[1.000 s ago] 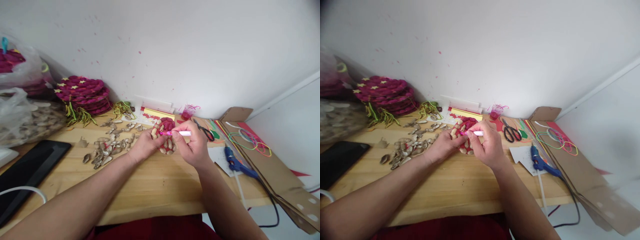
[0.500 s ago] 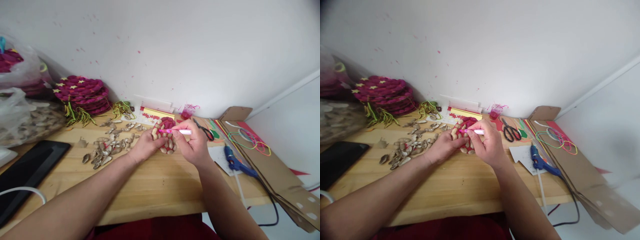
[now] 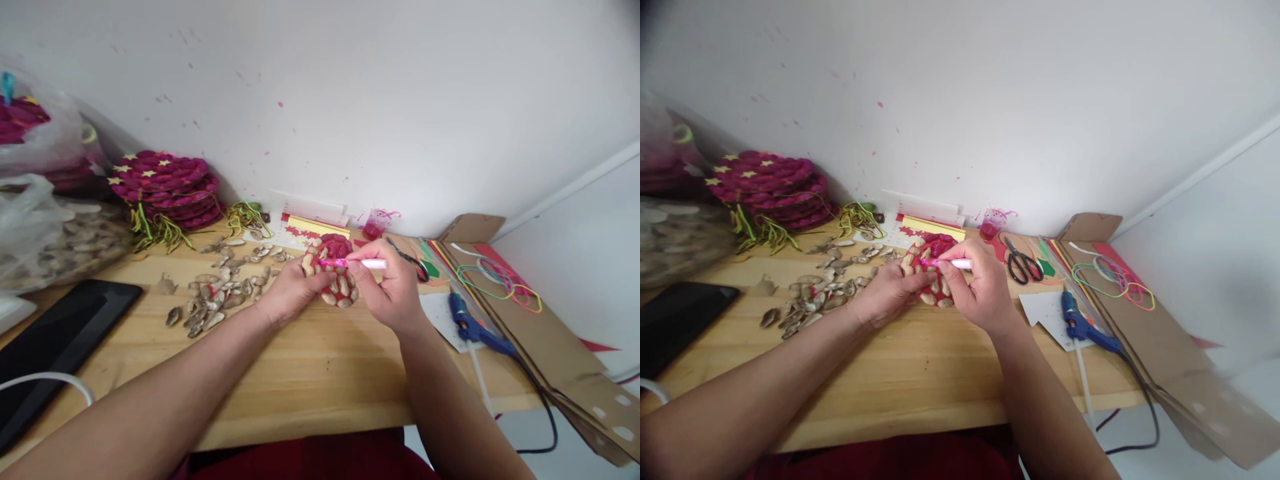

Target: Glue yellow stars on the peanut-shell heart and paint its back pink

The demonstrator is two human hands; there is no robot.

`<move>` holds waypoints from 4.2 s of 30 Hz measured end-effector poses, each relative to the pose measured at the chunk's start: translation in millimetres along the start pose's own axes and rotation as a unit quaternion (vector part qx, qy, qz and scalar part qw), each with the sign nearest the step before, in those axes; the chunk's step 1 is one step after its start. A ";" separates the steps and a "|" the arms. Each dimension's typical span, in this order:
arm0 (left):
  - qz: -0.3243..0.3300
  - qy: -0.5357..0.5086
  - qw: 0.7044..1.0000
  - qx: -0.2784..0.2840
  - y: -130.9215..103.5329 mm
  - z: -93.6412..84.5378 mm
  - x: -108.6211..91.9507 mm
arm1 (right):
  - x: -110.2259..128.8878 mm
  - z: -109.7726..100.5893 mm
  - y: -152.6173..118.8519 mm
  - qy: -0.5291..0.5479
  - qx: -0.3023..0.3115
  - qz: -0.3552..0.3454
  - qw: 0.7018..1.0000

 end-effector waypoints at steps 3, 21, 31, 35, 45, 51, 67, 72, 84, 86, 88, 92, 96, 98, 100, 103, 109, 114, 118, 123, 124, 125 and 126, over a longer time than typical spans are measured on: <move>-0.002 -0.011 1.000 0.001 0.0 1.2 0.0 | 1.0 -4.2 0.3 0.002 -0.015 -0.004 1.000; -0.048 -0.088 0.994 -0.042 -5.6 4.5 -3.3 | -15.2 -2.2 -0.6 0.084 -0.006 0.038 0.996; -0.069 -0.086 0.992 -0.067 -6.6 -1.7 3.3 | -30.8 -8.6 1.6 0.106 -0.017 0.060 0.992; -0.071 -0.098 0.991 -0.062 -7.0 -0.2 4.3 | -27.4 -3.5 -0.3 0.096 -0.005 0.061 0.993; -0.076 -0.100 0.989 -0.075 -7.9 -0.2 4.4 | -25.0 -2.4 3.0 0.085 -0.009 0.055 0.995; -0.086 -0.090 0.989 -0.076 -7.4 -2.8 7.9 | -30.5 -4.2 1.7 0.097 -0.014 0.060 0.993; -0.106 -0.079 0.989 -0.066 -7.7 -3.7 12.0 | -36.9 -4.2 2.7 0.093 -0.019 0.079 0.992; -0.095 -0.068 0.991 -0.060 -7.8 -2.8 12.7 | -44.6 0.2 0.9 0.142 -0.004 0.097 0.985; -0.091 -0.051 0.992 -0.074 -9.1 -5.7 12.6 | -39.9 -5.4 2.2 0.128 -0.017 0.082 0.988; -0.095 -0.049 0.991 -0.079 -9.7 -6.9 14.4 | -40.3 -4.7 1.8 0.126 -0.018 0.085 0.988; -0.096 -0.050 0.991 -0.081 -9.8 -7.5 14.9 | -40.6 -3.9 1.7 0.121 -0.017 0.089 0.989; -0.093 -0.062 0.990 -0.084 -9.6 -7.3 14.0 | -38.9 -4.0 2.7 0.115 -0.015 0.087 0.989; -0.098 -0.062 0.989 -0.086 -10.2 -7.3 15.1 | -35.8 -5.5 3.2 0.116 -0.019 0.078 0.990; -0.101 -0.061 0.989 -0.089 -10.6 -7.6 15.7 | -35.0 -6.2 3.2 0.117 -0.020 0.075 0.990; -0.098 -0.063 0.990 -0.085 -10.4 -6.5 15.3 | -34.9 -6.6 3.2 0.113 -0.019 0.075 0.991; -0.094 -0.069 0.990 -0.077 -9.9 -4.5 14.5 | -35.0 -7.0 3.3 0.105 -0.016 0.075 0.991; -0.095 -0.074 0.990 -0.074 -10.2 -2.7 14.2 | -38.7 -3.5 2.7 0.154 -0.007 0.088 0.984; -0.092 -0.073 0.990 -0.075 -9.9 -1.7 11.1 | -42.8 -4.8 2.6 0.143 -0.015 0.090 0.986; -0.091 -0.071 0.990 -0.080 -9.6 -2.5 10.6 | -41.8 -4.6 1.9 0.162 -0.015 0.089 0.983; -0.084 -0.072 0.991 -0.079 -9.1 -2.9 12.3 | -34.7 -4.4 1.8 0.117 -0.019 0.068 0.991; -0.080 -0.075 0.991 -0.078 -8.8 -2.8 12.4 | -33.7 -7.2 1.8 0.106 -0.032 0.063 0.992; -0.076 -0.076 0.991 -0.075 -8.3 -2.5 12.3 | -32.5 -9.2 1.8 0.100 -0.041 0.058 0.992; -0.072 -0.077 0.992 -0.072 -7.9 -2.1 12.1 | -31.0 -10.0 1.9 0.099 -0.045 0.052 0.993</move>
Point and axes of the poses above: each hand's wrist, its own y-axis towards the middle knuckle, its own z-axis out of the palm, x = y × z, the point moved 10 cm from there along y, towards the middle knuckle, and after that the axes turned 6 degrees about z, right-handed, at the moved point
